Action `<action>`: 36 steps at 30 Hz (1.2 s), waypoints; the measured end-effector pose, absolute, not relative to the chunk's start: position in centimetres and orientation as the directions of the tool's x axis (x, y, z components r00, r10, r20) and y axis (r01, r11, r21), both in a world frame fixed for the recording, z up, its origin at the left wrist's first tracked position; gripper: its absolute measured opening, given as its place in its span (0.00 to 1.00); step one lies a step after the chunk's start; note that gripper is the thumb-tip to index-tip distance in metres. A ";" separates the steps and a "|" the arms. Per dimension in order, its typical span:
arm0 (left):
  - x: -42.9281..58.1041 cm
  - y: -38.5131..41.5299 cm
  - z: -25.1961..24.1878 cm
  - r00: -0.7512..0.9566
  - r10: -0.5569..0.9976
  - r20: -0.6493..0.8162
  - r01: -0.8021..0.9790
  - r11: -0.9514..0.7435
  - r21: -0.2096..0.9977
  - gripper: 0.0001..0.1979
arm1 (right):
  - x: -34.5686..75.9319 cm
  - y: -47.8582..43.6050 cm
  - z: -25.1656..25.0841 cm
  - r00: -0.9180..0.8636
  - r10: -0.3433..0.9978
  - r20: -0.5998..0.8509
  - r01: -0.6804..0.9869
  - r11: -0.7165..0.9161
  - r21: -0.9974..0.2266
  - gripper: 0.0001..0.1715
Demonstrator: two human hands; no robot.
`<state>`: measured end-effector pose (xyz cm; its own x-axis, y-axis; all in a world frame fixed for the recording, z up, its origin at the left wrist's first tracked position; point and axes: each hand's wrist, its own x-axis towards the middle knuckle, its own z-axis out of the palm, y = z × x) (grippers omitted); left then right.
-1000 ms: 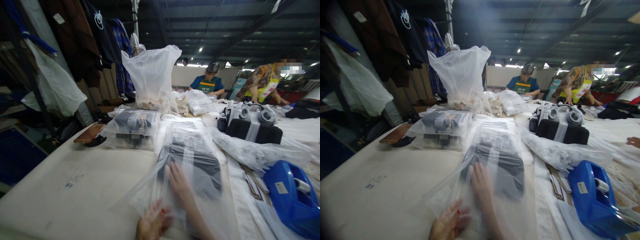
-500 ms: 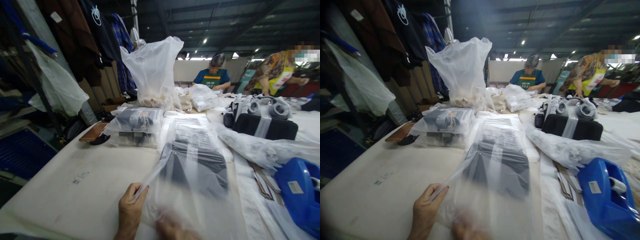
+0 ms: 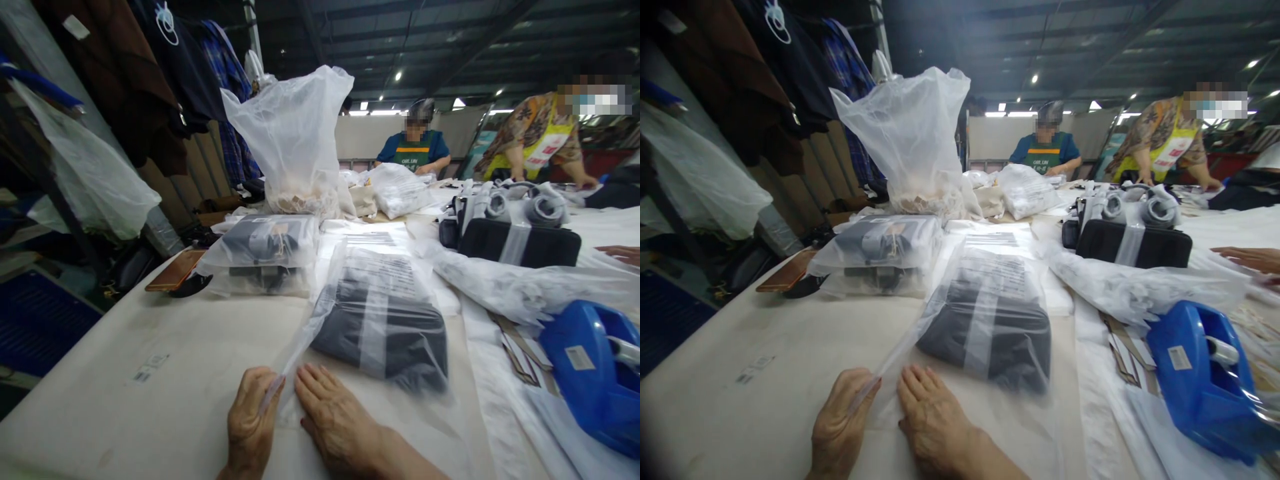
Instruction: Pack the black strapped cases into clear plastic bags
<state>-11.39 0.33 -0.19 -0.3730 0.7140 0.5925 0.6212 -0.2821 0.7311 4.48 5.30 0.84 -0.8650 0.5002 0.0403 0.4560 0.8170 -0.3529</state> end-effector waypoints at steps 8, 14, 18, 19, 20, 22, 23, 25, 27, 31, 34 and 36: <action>-12.4 0.6 0.3 0.025 0.807 0.590 0.562 -0.500 0.660 0.16 | 5.3 5.6 0.7 -0.812 0.533 0.238 0.472 0.839 -0.270 0.30; -13.1 0.7 0.2 0.416 0.809 0.416 0.605 -0.587 0.537 0.15 | 4.3 5.3 -2.0 -0.801 0.525 0.288 0.405 0.829 -0.385 0.28; -13.1 1.4 -0.5 0.576 0.752 0.321 0.586 -0.654 0.478 0.16 | 4.0 5.8 -3.3 -0.829 0.464 0.312 0.332 0.858 -0.393 0.22; -13.1 1.6 -0.6 0.594 0.748 0.296 0.586 -0.654 0.478 0.15 | 4.0 5.9 -3.5 -0.837 0.451 0.312 0.315 0.861 -0.399 0.21; -13.0 1.7 -0.6 0.592 0.760 0.270 0.596 -0.638 0.487 0.14 | 4.1 5.9 -3.5 -0.845 0.437 0.309 0.297 0.863 -0.408 0.20; -12.9 1.9 -0.4 0.544 0.809 0.221 0.632 -0.568 0.527 0.12 | 4.6 5.7 -2.8 -0.854 0.424 0.303 0.268 0.856 -0.443 0.17; -12.9 1.8 -0.2 0.524 0.829 0.196 0.645 -0.536 0.545 0.12 | 5.0 5.5 -2.1 -0.855 0.423 0.300 0.257 0.848 -0.463 0.16; -12.7 1.7 0.1 0.532 0.827 0.179 0.648 -0.535 0.542 0.12 | 6.2 5.0 -0.2 -0.869 0.424 0.256 0.260 0.831 -0.492 0.12; -12.4 1.5 0.1 0.577 0.797 0.178 0.648 -0.580 0.493 0.12 | 7.2 4.6 2.4 -0.878 0.452 0.160 0.333 0.814 -0.475 0.09; -11.3 1.4 -0.7 0.629 0.750 0.206 0.649 -0.652 0.392 0.14 | 7.0 6.1 6.5 -0.821 0.492 0.289 0.401 0.858 -0.321 0.14; -10.8 1.4 -1.4 0.646 0.733 0.214 0.681 -0.679 0.274 0.10 | 6.2 8.9 5.8 -0.794 0.437 0.423 0.434 0.894 -0.110 0.21; -10.8 1.5 -1.7 0.655 0.726 0.208 0.704 -0.687 0.181 0.08 | 6.4 10.6 3.7 -0.773 0.483 0.412 0.522 0.852 -0.019 0.26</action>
